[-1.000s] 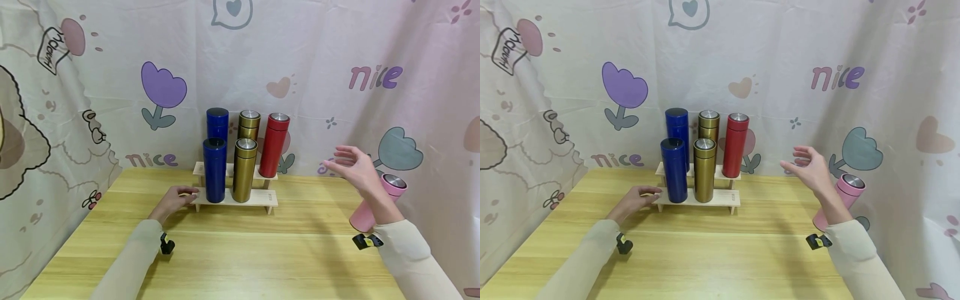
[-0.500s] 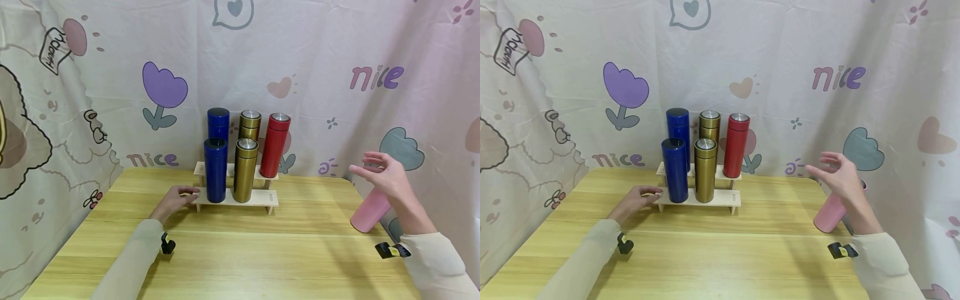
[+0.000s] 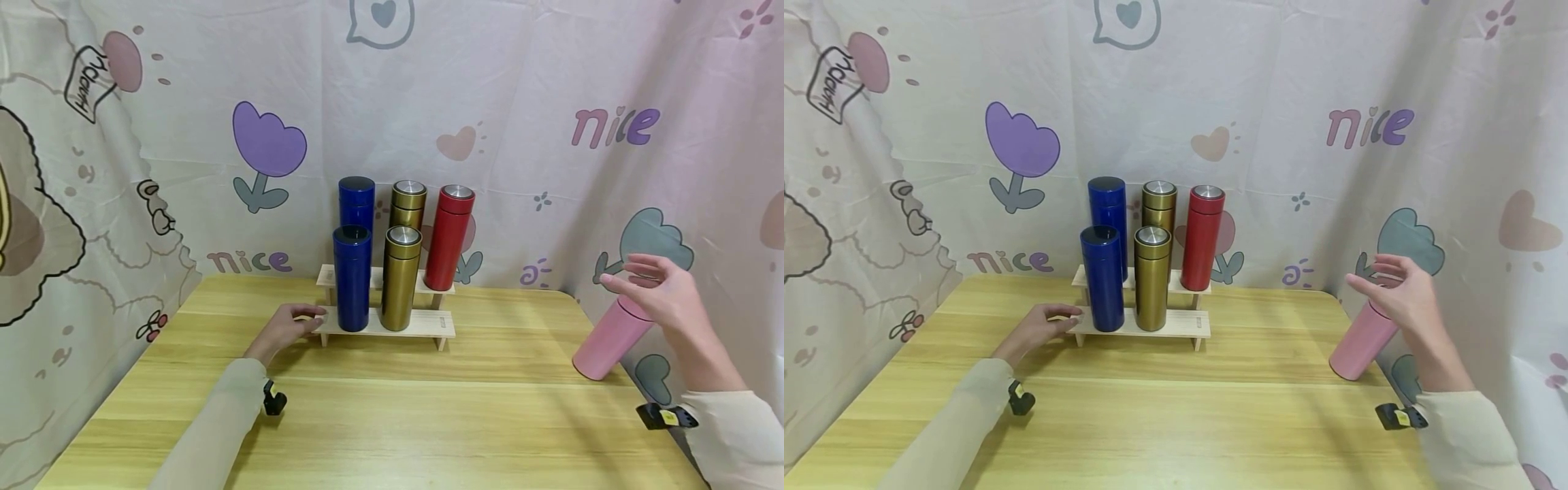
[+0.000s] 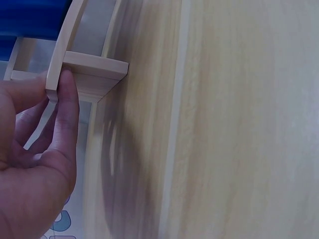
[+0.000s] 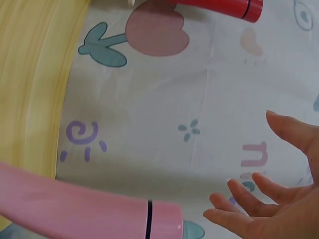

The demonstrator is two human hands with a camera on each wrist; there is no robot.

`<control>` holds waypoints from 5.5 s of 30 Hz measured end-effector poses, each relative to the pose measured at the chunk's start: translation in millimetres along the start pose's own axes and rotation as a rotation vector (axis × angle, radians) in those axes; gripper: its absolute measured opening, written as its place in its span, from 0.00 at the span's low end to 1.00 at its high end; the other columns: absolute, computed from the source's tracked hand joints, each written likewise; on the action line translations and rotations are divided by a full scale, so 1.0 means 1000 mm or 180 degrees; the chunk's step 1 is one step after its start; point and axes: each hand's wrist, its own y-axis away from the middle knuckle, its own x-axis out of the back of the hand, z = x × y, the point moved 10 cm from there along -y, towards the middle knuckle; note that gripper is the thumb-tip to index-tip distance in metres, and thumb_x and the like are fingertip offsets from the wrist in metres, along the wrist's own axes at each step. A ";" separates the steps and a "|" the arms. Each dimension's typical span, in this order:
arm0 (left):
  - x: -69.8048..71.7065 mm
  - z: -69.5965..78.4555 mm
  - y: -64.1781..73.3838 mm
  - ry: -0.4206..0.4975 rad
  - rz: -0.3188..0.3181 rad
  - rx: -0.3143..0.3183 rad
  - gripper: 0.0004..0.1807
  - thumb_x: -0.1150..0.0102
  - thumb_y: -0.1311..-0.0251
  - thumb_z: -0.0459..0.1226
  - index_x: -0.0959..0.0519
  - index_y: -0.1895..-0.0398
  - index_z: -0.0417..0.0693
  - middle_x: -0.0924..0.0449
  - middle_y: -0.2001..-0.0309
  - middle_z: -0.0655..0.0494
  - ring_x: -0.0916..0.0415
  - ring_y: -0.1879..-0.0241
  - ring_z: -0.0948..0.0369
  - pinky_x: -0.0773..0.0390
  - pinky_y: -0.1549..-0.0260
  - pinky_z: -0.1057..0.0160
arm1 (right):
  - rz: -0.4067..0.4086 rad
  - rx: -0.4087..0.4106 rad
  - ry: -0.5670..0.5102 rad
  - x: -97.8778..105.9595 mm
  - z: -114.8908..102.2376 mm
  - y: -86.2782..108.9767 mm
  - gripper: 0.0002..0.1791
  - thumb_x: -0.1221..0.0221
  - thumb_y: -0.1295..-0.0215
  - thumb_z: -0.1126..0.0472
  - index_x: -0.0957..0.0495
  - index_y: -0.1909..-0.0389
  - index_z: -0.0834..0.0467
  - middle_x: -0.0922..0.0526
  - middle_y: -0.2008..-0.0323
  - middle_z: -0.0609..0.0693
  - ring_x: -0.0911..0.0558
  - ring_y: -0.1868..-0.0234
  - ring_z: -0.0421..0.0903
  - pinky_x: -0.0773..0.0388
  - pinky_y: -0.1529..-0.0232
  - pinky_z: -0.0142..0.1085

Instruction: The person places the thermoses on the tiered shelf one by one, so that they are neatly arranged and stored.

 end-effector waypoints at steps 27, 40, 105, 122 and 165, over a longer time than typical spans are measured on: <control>0.001 -0.001 0.000 -0.0023 0.0001 0.0003 0.20 0.40 0.27 0.41 0.19 0.37 0.43 0.23 0.35 0.40 0.18 0.45 0.55 0.15 0.46 0.55 | -0.0153 -0.0479 0.0377 0.021 0.065 -0.001 0.57 0.41 0.29 0.38 0.61 0.19 0.69 0.49 0.23 0.77 0.43 0.28 0.79 0.34 0.36 0.70; 0.000 -0.001 -0.001 -0.0038 0.0002 0.0016 0.20 0.39 0.28 0.41 0.19 0.37 0.45 0.22 0.35 0.41 0.18 0.43 0.53 0.15 0.46 0.56 | -0.0473 -0.0743 0.0302 -0.003 0.114 -0.008 0.63 0.37 0.32 0.38 0.63 0.24 0.79 0.45 0.30 0.84 0.32 0.37 0.77 0.17 0.55 0.51; 0.001 -0.001 -0.001 0.0052 -0.0010 0.0047 0.20 0.39 0.28 0.42 0.19 0.37 0.46 0.23 0.34 0.42 0.19 0.46 0.55 0.14 0.47 0.57 | -0.0378 -0.0523 -0.0291 -0.047 0.122 -0.013 0.41 0.28 0.36 0.57 0.42 0.36 0.75 0.23 0.49 0.68 0.19 0.67 0.33 0.10 0.62 0.45; 0.001 0.001 -0.002 0.0064 -0.0009 -0.0014 0.19 0.40 0.28 0.39 0.19 0.38 0.42 0.23 0.36 0.39 0.19 0.47 0.56 0.14 0.47 0.57 | -0.0706 -0.0307 -0.0347 -0.078 0.070 -0.019 0.44 0.32 0.32 0.55 0.47 0.29 0.74 0.35 0.34 0.77 0.19 0.52 0.48 0.11 0.54 0.48; 0.001 0.001 0.000 0.0060 0.0002 0.0017 0.19 0.39 0.28 0.41 0.19 0.37 0.44 0.22 0.35 0.40 0.19 0.46 0.55 0.14 0.47 0.57 | -0.0860 -0.0011 -0.0567 -0.107 0.000 -0.023 0.48 0.30 0.36 0.59 0.49 0.26 0.73 0.35 0.33 0.76 0.18 0.48 0.53 0.11 0.54 0.49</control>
